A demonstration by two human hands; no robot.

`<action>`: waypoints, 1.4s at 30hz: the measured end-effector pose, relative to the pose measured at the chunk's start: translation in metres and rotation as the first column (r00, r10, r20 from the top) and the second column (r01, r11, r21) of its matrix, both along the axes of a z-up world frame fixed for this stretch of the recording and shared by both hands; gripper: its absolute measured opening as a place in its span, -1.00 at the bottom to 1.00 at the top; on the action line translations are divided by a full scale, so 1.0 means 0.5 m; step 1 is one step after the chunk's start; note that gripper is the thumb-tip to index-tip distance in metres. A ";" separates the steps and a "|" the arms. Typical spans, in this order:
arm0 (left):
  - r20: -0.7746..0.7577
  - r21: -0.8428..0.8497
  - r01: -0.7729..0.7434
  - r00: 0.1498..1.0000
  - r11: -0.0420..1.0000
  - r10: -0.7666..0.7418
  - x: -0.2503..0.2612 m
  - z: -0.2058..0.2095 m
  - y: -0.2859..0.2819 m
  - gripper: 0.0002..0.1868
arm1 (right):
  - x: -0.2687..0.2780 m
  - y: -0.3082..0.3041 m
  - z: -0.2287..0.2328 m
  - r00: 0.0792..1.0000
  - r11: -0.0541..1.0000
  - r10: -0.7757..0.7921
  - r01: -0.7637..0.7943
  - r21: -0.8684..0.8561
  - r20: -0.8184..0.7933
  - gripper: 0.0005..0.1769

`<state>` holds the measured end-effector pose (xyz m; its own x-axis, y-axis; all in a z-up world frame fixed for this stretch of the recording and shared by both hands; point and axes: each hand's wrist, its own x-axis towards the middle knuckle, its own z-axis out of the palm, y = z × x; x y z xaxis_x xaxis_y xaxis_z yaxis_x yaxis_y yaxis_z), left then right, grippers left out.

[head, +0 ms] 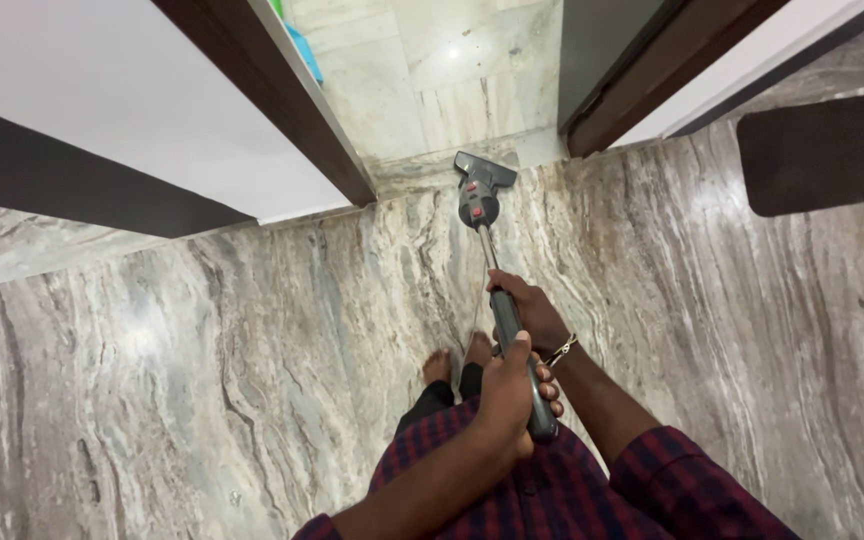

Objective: The person vacuums a marbled floor using a vacuum cleaner, moving the cleaner head across the floor tiles and through a doorway into another room.

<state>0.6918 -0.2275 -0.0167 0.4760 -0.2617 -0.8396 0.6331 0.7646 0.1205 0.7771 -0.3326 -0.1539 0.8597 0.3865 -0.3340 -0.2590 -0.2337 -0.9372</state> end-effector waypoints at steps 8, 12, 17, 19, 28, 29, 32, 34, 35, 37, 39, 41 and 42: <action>0.008 0.040 -0.017 1.000 0.999 0.017 0.065 -0.019 -0.025 -0.61 | 0.095 -0.016 0.005 0.882 0.981 0.193 -0.180 -0.071 0.429 -0.16; 0.020 0.036 -0.012 1.000 0.999 0.012 0.101 -0.044 -0.019 -0.63 | 0.128 -0.015 -0.017 0.931 0.976 0.177 -0.125 -0.177 0.319 -0.52; 0.033 0.022 0.022 0.999 1.000 -0.022 0.119 -0.058 -0.015 -0.62 | 0.142 -0.011 -0.011 0.924 0.982 0.147 -0.095 -0.162 0.353 -0.49; 0.044 0.034 0.042 0.998 0.999 -0.043 0.125 -0.058 -0.009 -0.61 | 0.145 -0.008 -0.009 0.964 0.991 0.099 -0.072 -0.115 0.247 -0.60; 0.021 -0.047 0.093 0.995 0.995 -0.093 0.170 -0.073 0.036 -0.55 | 0.167 0.021 0.007 0.975 0.998 0.065 -0.061 -0.024 0.211 -0.52; 0.029 -0.039 0.099 0.995 0.994 -0.098 0.173 -0.075 0.044 -0.54 | 0.168 0.030 0.006 0.979 0.999 0.042 -0.043 -0.003 0.199 -0.55; 0.038 -0.021 0.116 0.993 0.993 -0.115 0.191 -0.068 0.063 -0.52 | 0.181 0.039 -0.001 0.972 0.999 0.030 -0.023 -0.030 0.235 -0.55; 0.024 0.018 0.143 0.989 0.990 -0.143 0.193 -0.056 0.072 -0.52 | 0.181 0.044 -0.002 0.965 0.999 0.034 -0.029 -0.026 0.259 -0.46; 0.019 0.054 0.164 0.986 0.985 -0.165 0.201 -0.050 0.077 -0.52 | 0.188 0.048 -0.001 0.963 0.999 0.033 -0.035 0.003 0.268 -0.39; 0.010 0.078 0.181 0.983 0.980 -0.182 0.215 -0.041 0.086 -0.53 | 0.197 0.058 0.001 0.967 0.999 0.014 -0.025 0.043 0.255 -0.34; 0.006 0.050 0.177 0.984 0.983 -0.177 0.222 -0.038 0.093 -0.54 | 0.198 0.067 0.001 0.978 0.998 -0.022 0.009 0.061 0.208 -0.38; 0.001 0.036 0.175 0.985 0.984 -0.175 0.227 -0.038 0.097 -0.55 | 0.202 0.070 0.004 0.984 0.997 -0.033 0.020 0.077 0.176 -0.41; -0.003 0.029 0.173 0.985 0.985 -0.173 0.229 -0.038 0.100 -0.56 | 0.203 0.073 0.006 0.987 0.996 -0.037 0.024 0.086 0.159 -0.42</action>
